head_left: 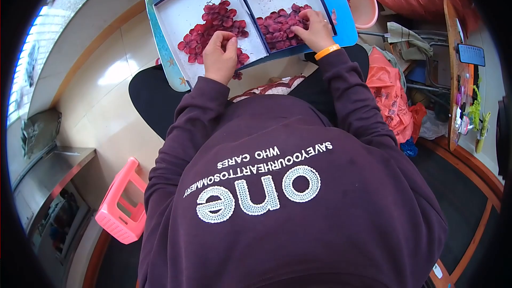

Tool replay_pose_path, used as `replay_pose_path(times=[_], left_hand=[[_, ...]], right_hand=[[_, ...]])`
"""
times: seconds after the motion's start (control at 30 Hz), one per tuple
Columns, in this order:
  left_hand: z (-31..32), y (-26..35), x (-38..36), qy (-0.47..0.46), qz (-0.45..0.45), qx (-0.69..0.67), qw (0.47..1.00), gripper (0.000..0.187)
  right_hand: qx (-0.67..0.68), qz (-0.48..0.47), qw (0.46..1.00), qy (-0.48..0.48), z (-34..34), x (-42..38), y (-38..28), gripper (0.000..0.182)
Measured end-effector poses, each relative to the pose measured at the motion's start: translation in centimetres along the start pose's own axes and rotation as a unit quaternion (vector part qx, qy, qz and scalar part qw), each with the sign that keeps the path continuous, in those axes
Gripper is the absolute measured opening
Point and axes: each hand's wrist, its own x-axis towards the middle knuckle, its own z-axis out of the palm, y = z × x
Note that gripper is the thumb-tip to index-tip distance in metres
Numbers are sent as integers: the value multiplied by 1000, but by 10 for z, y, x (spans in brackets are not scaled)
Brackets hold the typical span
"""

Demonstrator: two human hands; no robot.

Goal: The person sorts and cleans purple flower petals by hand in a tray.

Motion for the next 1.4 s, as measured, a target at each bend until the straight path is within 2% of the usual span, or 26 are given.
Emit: replay_pose_path(times=[0.13, 0.17, 0.33, 0.4, 0.47, 0.5, 0.63, 0.67, 0.73, 0.8, 0.83, 0.9, 0.97, 1.0, 1.13, 1.17, 1.23, 1.3, 1.37, 1.4], left_hand=[[11, -11, 2, -98, 105, 139, 980, 8], [13, -13, 3, -97, 103, 139, 980, 8], [38, -12, 14, -109, 193, 179, 959, 9], [47, -7, 14, -124, 68, 23, 990, 10], [50, -4, 11, -134, -65, -128, 980, 11], [49, -2, 11, -136, -66, -126, 980, 11], [24, 0, 16, -65, -152, -176, 971, 11], [17, -7, 17, -38, -135, -133, 981, 11], [4, -20, 19, -13, -118, -92, 989, 11], [-4, -28, 17, 27, -25, 113, 993, 13], [-6, -31, 17, 26, -26, 112, 993, 13], [-7, -34, 16, -9, -16, 197, 980, 14], [-11, -36, 16, -39, -5, 285, 958, 15], [-12, -34, 14, -36, -6, 287, 957, 15], [-13, -25, 8, 109, 216, 364, 899, 21], [-15, -23, 8, 93, 218, 358, 903, 24], [-12, -18, 8, 78, 220, 350, 907, 28], [0, -13, 9, -42, 214, 189, 958, 30], [24, -2, 12, -119, 53, 6, 991, 24], [29, 3, 13, -114, 53, 5, 992, 24]], right_hand=[[-5, -149, 987, 60, 5, -4, 4, 11], [-4, -150, 987, 58, 5, -4, 2, 11], [207, -19, 978, 14, -10, -5, -6, 7], [246, -3, 969, 1, -13, -7, -22, 6], [361, -26, 930, -68, -7, -10, -38, 8], [363, -24, 929, -67, -4, -12, -45, 8], [438, 2, 884, -164, 8, -19, -69, 9], [439, 5, 883, -164, 7, -18, -64, 9], [366, -21, 919, -143, -3, -7, -36, 9], [287, -45, 949, -122, -11, 0, -16, 9], [286, -45, 949, -123, -8, -2, -15, 9], [121, -167, 977, -60, 2, -12, -15, 8], [-44, -285, 957, 5, 13, -17, -16, 6], [-41, -288, 957, 4, 15, -17, -16, 6], [83, -203, 973, -65, 18, -12, -9, 6], [84, -204, 973, -66, 15, -12, -11, 6], [192, -109, 967, -125, 5, -12, -11, 7], [292, -17, 939, -183, -3, -9, -16, 7], [312, -28, 932, -183, -6, -8, -24, 7], [335, -33, 924, -180, -7, -8, -29, 8]])
